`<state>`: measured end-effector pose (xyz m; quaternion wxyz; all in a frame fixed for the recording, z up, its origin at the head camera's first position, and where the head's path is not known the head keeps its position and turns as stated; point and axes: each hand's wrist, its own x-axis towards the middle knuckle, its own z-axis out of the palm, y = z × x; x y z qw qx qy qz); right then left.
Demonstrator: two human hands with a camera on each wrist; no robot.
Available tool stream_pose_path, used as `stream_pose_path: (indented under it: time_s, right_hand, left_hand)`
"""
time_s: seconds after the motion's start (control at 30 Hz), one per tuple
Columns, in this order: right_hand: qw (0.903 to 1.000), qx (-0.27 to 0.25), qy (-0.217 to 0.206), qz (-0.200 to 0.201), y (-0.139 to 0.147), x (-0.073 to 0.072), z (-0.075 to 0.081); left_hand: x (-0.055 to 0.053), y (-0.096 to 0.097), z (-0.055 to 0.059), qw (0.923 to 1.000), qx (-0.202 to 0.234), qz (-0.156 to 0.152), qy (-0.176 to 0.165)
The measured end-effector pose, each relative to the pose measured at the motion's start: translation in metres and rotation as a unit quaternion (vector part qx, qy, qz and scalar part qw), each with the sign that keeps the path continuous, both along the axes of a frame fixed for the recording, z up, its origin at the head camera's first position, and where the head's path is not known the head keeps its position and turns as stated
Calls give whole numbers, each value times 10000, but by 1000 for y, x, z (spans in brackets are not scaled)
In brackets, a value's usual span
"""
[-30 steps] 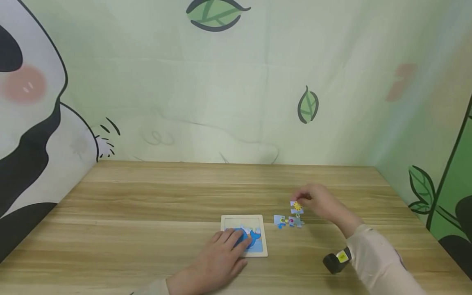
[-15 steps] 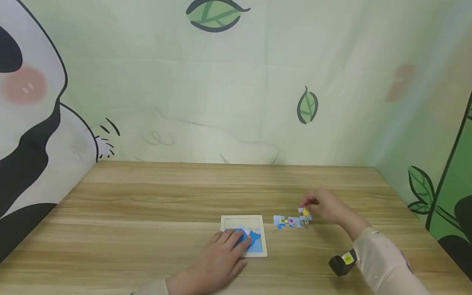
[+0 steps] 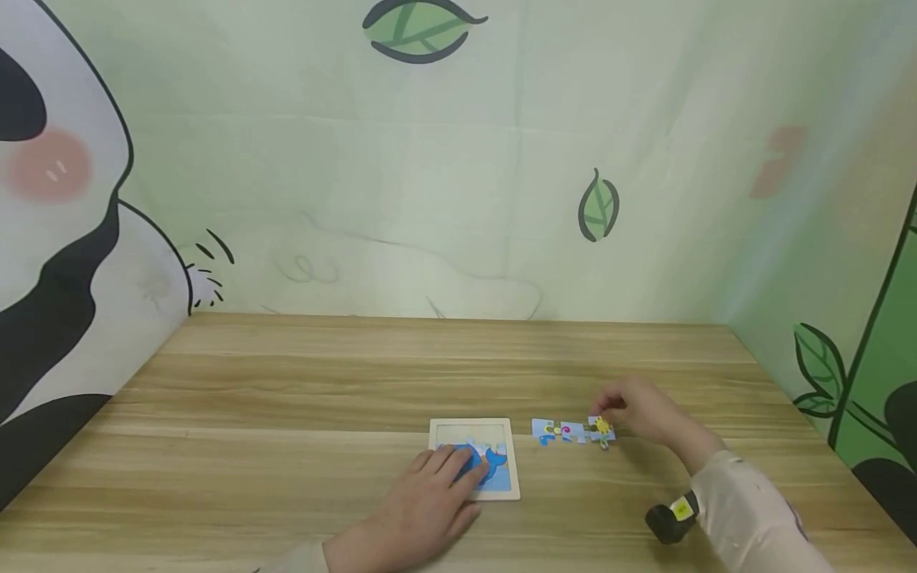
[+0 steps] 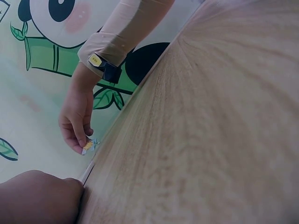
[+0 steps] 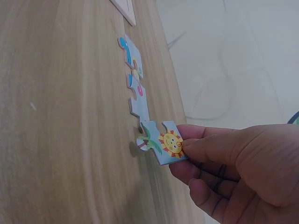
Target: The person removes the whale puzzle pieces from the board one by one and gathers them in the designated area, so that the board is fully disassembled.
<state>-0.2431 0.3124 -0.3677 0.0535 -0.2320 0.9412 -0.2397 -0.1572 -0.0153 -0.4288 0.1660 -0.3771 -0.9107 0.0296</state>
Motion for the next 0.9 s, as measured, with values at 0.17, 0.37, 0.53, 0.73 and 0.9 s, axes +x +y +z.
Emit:
stream_pose_path:
  time_s: [0.17,0.37,0.53,0.73,0.9]
  right_hand:
    - [10000,-44,-44,65,1,0,-5]
    - [9998,-11,-181,-95,2,0,-9]
    - [9993,26,-245,-266,3,0,-11]
    - [9983,111,-258,-502,3,-2,-13]
    - [9981,84,-183,-575,3,-2,-15]
  left_hand:
    - [0,-1,1,10000,-32,11,-81]
    - [0,-1,2,9998,-88,13,-174]
    - [0,-1,2,9999,-82,5,-83]
    - [1,-1,3,9998,-90,27,-182]
    - [1,-1,4,9997,-109,31,-205]
